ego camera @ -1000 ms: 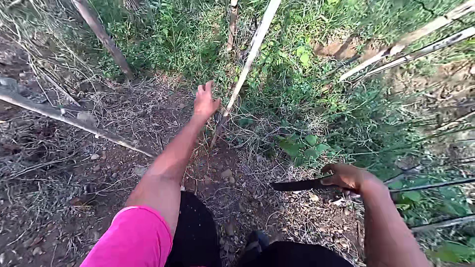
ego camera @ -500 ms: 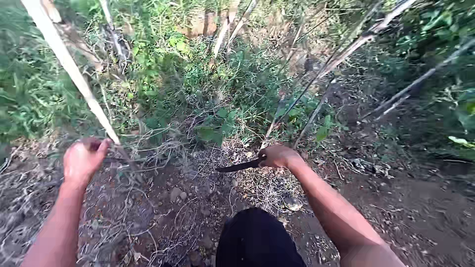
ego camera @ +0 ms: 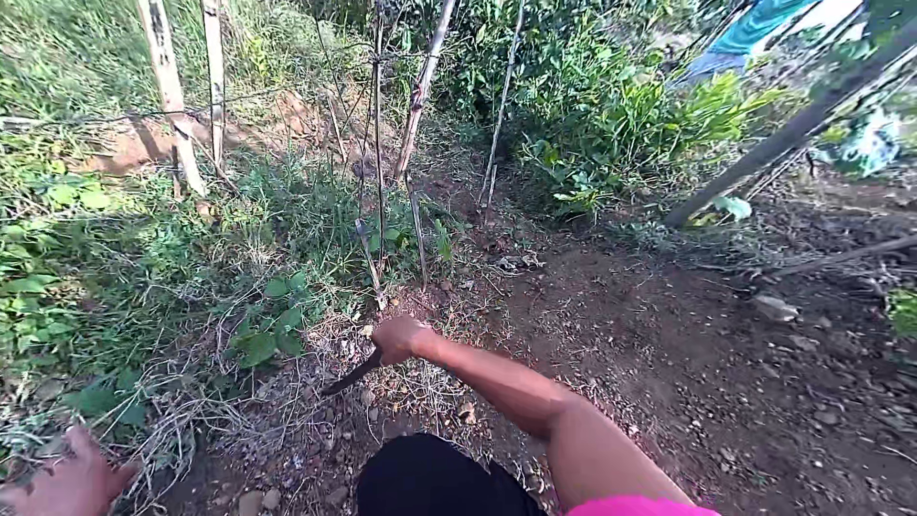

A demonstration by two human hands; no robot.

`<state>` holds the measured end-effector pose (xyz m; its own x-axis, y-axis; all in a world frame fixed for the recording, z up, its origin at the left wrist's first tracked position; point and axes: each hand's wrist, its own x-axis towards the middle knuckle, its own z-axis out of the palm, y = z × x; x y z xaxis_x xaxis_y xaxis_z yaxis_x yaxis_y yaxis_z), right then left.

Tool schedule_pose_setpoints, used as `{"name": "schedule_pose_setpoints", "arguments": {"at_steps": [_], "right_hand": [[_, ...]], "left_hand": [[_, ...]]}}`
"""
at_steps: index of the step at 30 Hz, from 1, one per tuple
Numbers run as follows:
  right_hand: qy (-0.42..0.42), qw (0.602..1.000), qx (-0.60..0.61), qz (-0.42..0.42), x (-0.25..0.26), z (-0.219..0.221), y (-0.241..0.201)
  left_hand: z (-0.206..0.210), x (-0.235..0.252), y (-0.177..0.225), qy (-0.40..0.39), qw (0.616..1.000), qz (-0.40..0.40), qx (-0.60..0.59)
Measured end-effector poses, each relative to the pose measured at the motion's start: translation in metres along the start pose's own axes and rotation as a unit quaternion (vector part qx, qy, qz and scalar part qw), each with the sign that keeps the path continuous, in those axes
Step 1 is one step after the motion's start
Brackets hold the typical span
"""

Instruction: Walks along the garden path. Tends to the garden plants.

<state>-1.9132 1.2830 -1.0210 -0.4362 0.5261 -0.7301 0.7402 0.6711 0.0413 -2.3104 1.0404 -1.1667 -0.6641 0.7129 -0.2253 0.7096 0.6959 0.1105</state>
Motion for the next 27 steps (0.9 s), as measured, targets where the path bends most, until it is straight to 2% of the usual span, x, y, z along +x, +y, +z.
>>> {"name": "schedule_pose_setpoints", "arguments": {"at_steps": [7,10,14,21,27], "right_hand": [[0.005,1.000,0.008,0.013,0.009,-0.003,-0.004],[0.013,1.000,0.006,0.012,0.011,-0.014,-0.012],[0.016,1.000,0.004,0.010,0.014,-0.025,-0.024],[0.035,0.999,0.018,0.018,0.020,-0.047,-0.032],[0.045,0.999,-0.009,-0.016,0.043,-0.070,-0.071]], "left_hand": [[0.004,0.003,0.009,-0.044,0.999,0.012,0.006],[0.007,-0.001,0.008,-0.028,0.999,0.018,-0.008],[0.001,-0.005,0.010,-0.045,0.999,0.011,0.001],[-0.015,-0.021,0.016,-0.125,0.989,0.073,0.025],[-0.049,-0.062,0.023,-0.216,0.971,0.085,0.061]]}}
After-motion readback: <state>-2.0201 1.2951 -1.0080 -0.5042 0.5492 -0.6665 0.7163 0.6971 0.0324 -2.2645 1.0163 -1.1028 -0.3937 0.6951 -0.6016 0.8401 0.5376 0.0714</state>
